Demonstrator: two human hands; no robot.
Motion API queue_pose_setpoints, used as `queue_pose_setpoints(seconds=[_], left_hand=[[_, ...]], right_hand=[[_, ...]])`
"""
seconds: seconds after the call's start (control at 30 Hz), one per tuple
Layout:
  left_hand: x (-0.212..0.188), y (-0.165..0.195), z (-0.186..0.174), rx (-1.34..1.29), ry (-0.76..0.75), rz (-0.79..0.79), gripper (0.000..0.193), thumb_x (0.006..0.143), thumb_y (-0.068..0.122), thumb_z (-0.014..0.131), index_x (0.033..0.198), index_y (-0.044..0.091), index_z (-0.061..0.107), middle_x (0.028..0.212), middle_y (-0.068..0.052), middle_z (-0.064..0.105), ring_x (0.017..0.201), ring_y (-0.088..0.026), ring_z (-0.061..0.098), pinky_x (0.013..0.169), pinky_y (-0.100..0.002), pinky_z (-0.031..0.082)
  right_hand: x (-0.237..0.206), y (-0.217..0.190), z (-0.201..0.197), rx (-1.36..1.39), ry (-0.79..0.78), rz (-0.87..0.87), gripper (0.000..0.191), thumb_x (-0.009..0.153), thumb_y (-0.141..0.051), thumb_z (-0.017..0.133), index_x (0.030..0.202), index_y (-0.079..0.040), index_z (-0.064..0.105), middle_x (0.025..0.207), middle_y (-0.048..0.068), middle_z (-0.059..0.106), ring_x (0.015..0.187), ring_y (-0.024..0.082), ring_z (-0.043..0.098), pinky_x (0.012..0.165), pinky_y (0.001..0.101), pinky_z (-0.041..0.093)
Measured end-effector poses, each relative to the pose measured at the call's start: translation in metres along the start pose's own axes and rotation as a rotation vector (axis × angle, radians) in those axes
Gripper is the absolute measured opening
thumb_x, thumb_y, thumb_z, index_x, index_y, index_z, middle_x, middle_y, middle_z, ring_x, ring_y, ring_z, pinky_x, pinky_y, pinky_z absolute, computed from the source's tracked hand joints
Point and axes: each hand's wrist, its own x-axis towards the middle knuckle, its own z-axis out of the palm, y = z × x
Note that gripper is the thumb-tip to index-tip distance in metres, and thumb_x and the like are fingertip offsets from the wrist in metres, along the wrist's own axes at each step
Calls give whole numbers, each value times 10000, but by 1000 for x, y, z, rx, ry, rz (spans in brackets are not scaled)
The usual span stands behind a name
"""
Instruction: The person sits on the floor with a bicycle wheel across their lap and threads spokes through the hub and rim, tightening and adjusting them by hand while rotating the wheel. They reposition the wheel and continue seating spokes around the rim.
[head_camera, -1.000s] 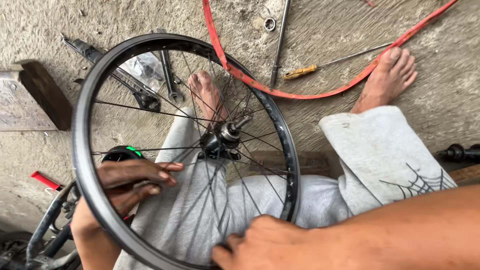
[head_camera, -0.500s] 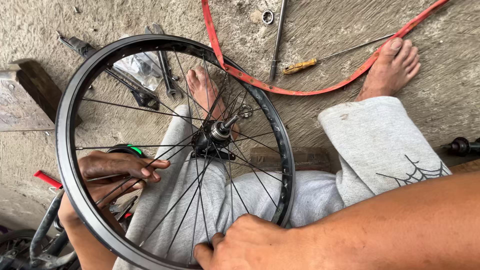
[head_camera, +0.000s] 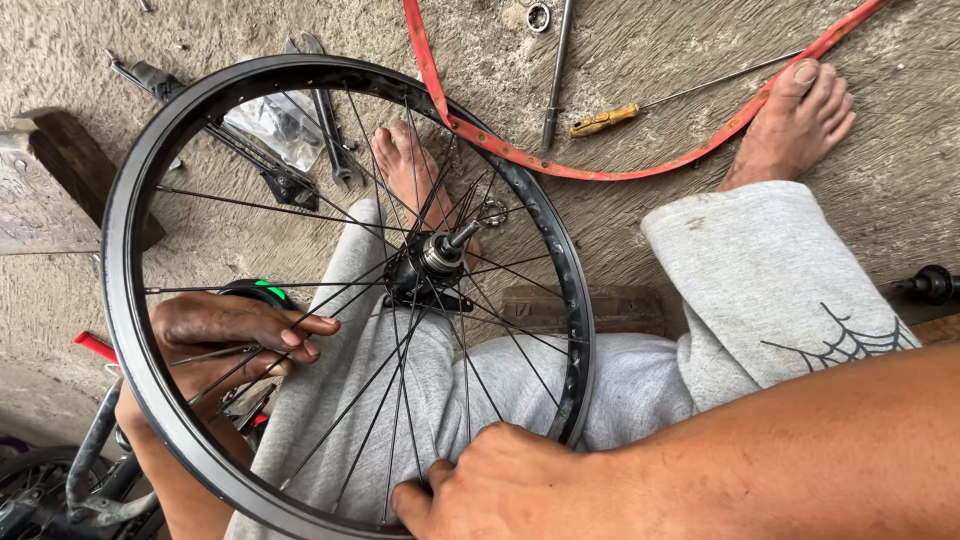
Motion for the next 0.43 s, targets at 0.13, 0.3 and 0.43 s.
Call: queue_pose_setpoints(seconds=[0.13,0.3,0.43], left_hand=[[6,-1,-2,15,-24,18,100,944,18,677,916,-56,616,900,-172,653,800,-285,749,682,-363,671],[8,6,-1,72,-53,22,95,978,62,632,930,-19,617,929,-147,655,815,-266,751,681,-337,664],[11,3,-3,25,-61,17,154,1041,99,624,917,11,646,911,-141,672,846,-262,752,764,-365,655]], right_hand=[[0,-1,-1,3,-12,-2,497,887,-164,542,1278,142,514,852,310,672,613,402,711,466,543,559],[-1,-1,-1,-15,-18,-8,473,887,-162,538,1253,137,522,839,298,675,609,401,707,459,544,550],[1,-1,-1,-38,-36,2,454,900,-162,535,1241,137,523,854,320,671,614,407,713,452,542,560]])
